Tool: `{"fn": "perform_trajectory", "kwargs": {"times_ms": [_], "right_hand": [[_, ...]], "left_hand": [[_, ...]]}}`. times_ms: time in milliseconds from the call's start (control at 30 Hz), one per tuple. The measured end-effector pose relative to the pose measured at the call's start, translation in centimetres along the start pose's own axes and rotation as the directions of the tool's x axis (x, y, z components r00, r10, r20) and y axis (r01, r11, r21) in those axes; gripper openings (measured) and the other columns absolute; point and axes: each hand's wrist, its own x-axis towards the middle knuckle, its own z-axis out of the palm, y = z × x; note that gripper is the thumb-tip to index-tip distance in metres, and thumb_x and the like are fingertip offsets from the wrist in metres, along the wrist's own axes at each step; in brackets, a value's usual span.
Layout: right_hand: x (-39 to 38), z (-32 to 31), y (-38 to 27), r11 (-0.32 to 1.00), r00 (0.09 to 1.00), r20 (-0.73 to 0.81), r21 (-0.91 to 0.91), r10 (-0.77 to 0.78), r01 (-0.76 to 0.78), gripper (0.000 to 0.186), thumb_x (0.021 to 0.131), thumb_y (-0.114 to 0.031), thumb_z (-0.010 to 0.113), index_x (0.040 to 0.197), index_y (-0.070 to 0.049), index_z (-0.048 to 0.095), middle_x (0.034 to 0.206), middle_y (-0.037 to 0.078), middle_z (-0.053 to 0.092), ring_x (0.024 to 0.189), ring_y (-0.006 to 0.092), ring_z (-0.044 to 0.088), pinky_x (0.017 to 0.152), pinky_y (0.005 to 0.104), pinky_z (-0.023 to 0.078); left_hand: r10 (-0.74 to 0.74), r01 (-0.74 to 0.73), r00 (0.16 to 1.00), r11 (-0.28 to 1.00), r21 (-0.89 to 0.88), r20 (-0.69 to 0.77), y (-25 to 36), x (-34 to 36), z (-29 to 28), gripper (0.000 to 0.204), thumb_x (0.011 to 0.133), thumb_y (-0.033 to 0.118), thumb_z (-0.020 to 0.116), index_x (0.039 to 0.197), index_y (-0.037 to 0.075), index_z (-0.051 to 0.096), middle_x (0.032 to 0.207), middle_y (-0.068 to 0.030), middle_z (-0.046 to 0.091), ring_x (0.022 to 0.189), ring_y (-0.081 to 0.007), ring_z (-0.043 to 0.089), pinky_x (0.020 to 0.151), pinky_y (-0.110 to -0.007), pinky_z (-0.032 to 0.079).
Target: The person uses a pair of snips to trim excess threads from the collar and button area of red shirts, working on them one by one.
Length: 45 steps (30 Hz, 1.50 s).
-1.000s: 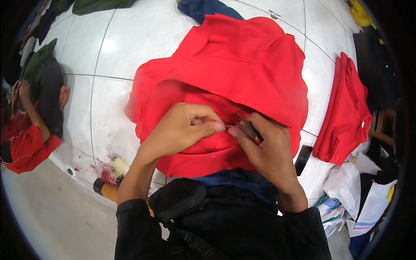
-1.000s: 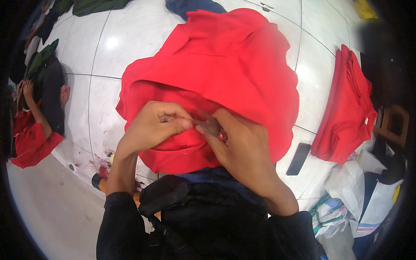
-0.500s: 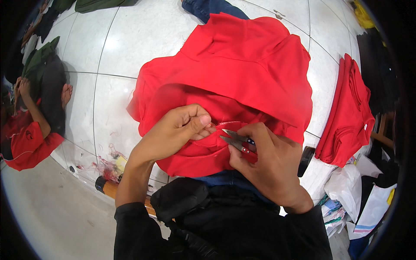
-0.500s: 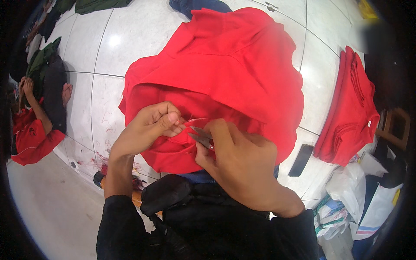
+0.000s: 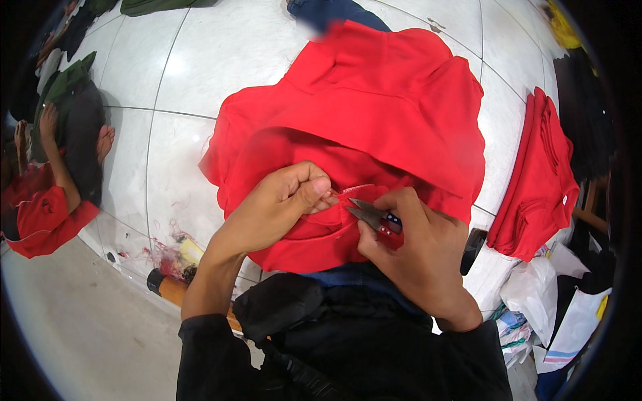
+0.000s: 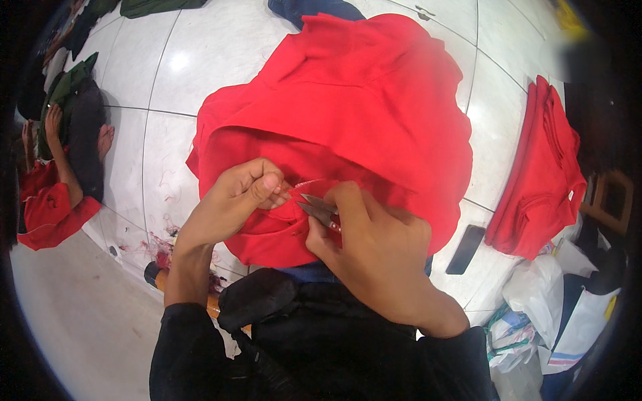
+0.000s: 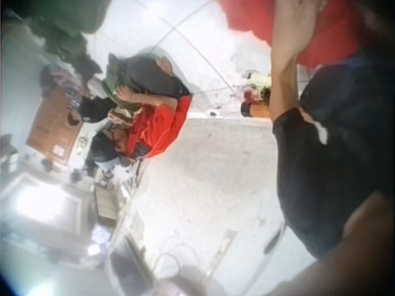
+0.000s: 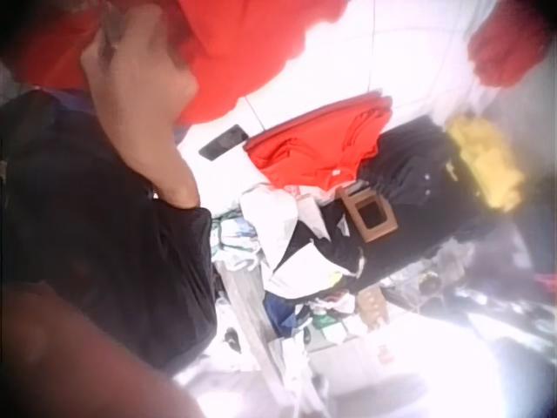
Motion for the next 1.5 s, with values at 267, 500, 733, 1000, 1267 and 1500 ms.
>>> {"fn": "perform_trajectory", "kwargs": {"times_ms": [267, 500, 733, 1000, 1267, 1500], "right_hand": [[0.2, 1.1, 0.1, 0.999, 1.000, -0.001, -0.045, -0.025, 0.025, 0.032, 0.080, -0.019, 0.088, 0.095, -0.012, 0.061, 0.072, 0.002, 0.068, 0.054, 0.0207, 0.067, 0.049, 0.0326, 0.048], [0.1, 0.3, -0.3, 1.000, 1.000, 0.006, -0.001, -0.013, 0.013, 0.031, 0.081, -0.020, 0.088, 0.095, -0.012, 0.061, 0.071, 0.001, 0.069, 0.054, 0.0213, 0.068, 0.049, 0.0333, 0.049], [0.6, 0.0, -0.1, 0.998, 0.998, 0.054, 0.057, 0.036, -0.040, 0.032, 0.081, -0.019, 0.088, 0.097, -0.010, 0.062, 0.074, 0.003, 0.072, 0.060, 0.0209, 0.072, 0.052, 0.0328, 0.051], [2.0, -0.8, -0.5, 0.992, 0.956, 0.269, 0.018, 0.116, -0.126, 0.035, 0.079, -0.019, 0.089, 0.101, -0.007, 0.064, 0.075, 0.007, 0.075, 0.060, 0.0219, 0.072, 0.056, 0.0341, 0.051], [2.2, -0.5, 1.2, 0.959, 0.974, 0.162, 0.206, 0.160, -0.192, 0.029, 0.085, -0.023, 0.088, 0.094, -0.003, 0.069, 0.068, 0.009, 0.066, 0.055, 0.0223, 0.062, 0.056, 0.0350, 0.045], [3.0, -0.8, 1.8, 0.867, 0.908, 0.331, 0.334, 0.259, -0.369, 0.030, 0.091, -0.021, 0.086, 0.085, 0.002, 0.068, 0.063, 0.013, 0.056, 0.055, 0.0231, 0.046, 0.055, 0.0384, 0.038]], "left_hand": [[0.002, -0.002, 1.000, 0.999, 0.049, 0.006, 0.3, -0.1, 0.0, 0.038, 0.115, 0.040, 0.056, 0.106, 0.004, 0.061, 0.100, -0.0017, 0.065, 0.095, -0.0088, 0.060, 0.088, -0.028, 0.052], [-0.014, 0.014, 1.000, 0.999, 0.043, 0.017, 0.6, -0.1, 0.3, 0.037, 0.116, 0.038, 0.053, 0.107, 0.004, 0.060, 0.103, -0.0022, 0.065, 0.100, -0.0106, 0.062, 0.092, -0.030, 0.053], [0.053, -0.052, 0.998, 0.997, 0.056, -0.031, 0.3, -0.3, 0.8, 0.029, 0.116, 0.027, 0.053, 0.108, -0.001, 0.059, 0.101, -0.0045, 0.065, 0.101, -0.0123, 0.064, 0.094, -0.029, 0.053], [0.201, -0.159, 0.974, 0.932, 0.327, -0.099, 0.9, -1.1, 1.7, 0.022, 0.114, 0.018, 0.057, 0.106, -0.003, 0.058, 0.089, -0.0098, 0.064, 0.086, -0.0149, 0.062, 0.084, -0.030, 0.052], [0.176, -0.168, 0.980, 0.982, 0.085, -0.090, -0.2, -0.8, 1.3, 0.012, 0.108, 0.007, 0.065, 0.116, -0.003, 0.064, 0.101, -0.0111, 0.074, 0.094, -0.0131, 0.071, 0.082, -0.027, 0.054], [0.174, -0.153, 0.985, 0.833, 0.531, 0.012, 2.0, -0.7, 1.2, 0.015, 0.100, 0.008, 0.077, 0.109, -0.004, 0.075, 0.097, -0.0061, 0.078, 0.094, -0.0106, 0.073, 0.082, -0.026, 0.057]]}}
